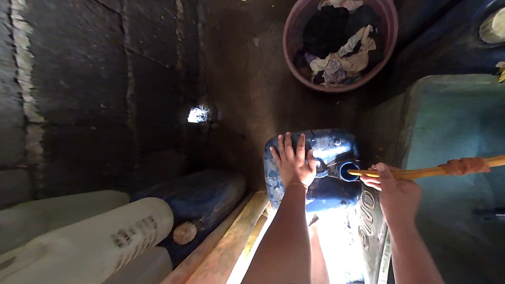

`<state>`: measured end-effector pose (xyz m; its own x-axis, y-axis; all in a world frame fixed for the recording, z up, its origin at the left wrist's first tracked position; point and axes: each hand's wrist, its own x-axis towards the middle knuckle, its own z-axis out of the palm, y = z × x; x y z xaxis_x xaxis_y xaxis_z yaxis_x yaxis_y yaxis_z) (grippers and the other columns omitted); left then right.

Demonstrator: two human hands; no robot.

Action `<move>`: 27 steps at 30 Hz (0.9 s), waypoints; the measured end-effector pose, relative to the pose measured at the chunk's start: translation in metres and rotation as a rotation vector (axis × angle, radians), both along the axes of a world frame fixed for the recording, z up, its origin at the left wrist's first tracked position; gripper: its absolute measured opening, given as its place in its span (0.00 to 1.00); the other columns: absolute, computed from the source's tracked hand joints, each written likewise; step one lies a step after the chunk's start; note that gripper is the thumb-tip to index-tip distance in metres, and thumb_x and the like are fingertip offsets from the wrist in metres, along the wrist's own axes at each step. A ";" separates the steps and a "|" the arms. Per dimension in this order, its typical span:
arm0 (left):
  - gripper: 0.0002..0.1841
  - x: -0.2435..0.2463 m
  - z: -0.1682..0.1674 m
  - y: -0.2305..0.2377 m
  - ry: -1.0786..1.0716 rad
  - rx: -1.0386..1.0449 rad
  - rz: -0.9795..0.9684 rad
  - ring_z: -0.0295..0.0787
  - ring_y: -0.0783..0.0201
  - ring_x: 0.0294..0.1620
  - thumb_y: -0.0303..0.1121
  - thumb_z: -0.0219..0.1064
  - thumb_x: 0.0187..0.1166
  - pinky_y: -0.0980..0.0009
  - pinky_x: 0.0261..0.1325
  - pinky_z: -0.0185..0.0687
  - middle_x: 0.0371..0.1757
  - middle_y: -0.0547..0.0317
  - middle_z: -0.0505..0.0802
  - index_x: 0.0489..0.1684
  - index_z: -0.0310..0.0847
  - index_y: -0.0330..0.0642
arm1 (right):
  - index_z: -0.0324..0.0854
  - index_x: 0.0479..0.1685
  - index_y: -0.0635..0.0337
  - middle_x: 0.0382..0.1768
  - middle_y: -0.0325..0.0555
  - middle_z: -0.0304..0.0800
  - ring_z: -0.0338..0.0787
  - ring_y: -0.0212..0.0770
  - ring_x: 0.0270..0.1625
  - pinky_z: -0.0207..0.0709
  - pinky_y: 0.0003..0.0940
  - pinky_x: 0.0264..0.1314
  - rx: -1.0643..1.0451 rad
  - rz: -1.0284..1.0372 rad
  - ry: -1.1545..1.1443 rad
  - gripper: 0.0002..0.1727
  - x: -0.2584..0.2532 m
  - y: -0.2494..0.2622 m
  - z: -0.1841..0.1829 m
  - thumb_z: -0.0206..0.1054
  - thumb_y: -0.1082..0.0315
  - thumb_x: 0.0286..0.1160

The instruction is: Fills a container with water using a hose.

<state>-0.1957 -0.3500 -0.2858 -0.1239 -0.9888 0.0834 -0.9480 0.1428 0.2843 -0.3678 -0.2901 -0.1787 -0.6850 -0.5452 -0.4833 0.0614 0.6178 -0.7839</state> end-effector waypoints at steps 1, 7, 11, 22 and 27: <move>0.31 0.000 0.001 0.000 0.003 0.006 -0.001 0.57 0.31 0.91 0.53 0.41 0.85 0.26 0.86 0.41 0.85 0.34 0.74 0.79 0.79 0.55 | 0.83 0.47 0.73 0.29 0.42 0.94 0.95 0.27 0.29 0.91 0.21 0.38 -0.002 0.002 -0.003 0.10 0.000 -0.001 0.000 0.62 0.71 0.86; 0.30 0.000 0.001 0.000 0.014 -0.008 -0.005 0.58 0.30 0.90 0.53 0.42 0.85 0.26 0.85 0.43 0.84 0.34 0.75 0.77 0.80 0.54 | 0.84 0.46 0.72 0.30 0.42 0.94 0.95 0.27 0.29 0.91 0.22 0.38 -0.019 0.040 -0.007 0.10 0.000 0.001 -0.004 0.62 0.72 0.86; 0.30 0.001 -0.002 0.000 0.021 -0.020 -0.009 0.58 0.32 0.91 0.52 0.43 0.84 0.27 0.86 0.42 0.84 0.35 0.74 0.78 0.79 0.54 | 0.84 0.46 0.73 0.30 0.43 0.94 0.95 0.28 0.29 0.92 0.22 0.38 -0.057 0.048 -0.005 0.09 -0.001 0.003 -0.007 0.62 0.73 0.84; 0.30 0.001 -0.002 0.000 -0.006 -0.025 -0.008 0.58 0.33 0.91 0.53 0.42 0.85 0.28 0.87 0.41 0.84 0.34 0.74 0.78 0.78 0.54 | 0.85 0.46 0.71 0.33 0.41 0.95 0.96 0.27 0.33 0.92 0.23 0.42 -0.102 0.121 -0.014 0.10 -0.004 0.012 -0.011 0.63 0.72 0.82; 0.30 0.002 -0.003 0.001 0.001 -0.032 -0.013 0.58 0.32 0.91 0.53 0.42 0.85 0.27 0.86 0.41 0.84 0.34 0.74 0.78 0.78 0.54 | 0.85 0.46 0.71 0.36 0.42 0.94 0.95 0.27 0.33 0.93 0.23 0.42 -0.129 0.128 -0.006 0.09 -0.004 0.013 -0.012 0.63 0.72 0.82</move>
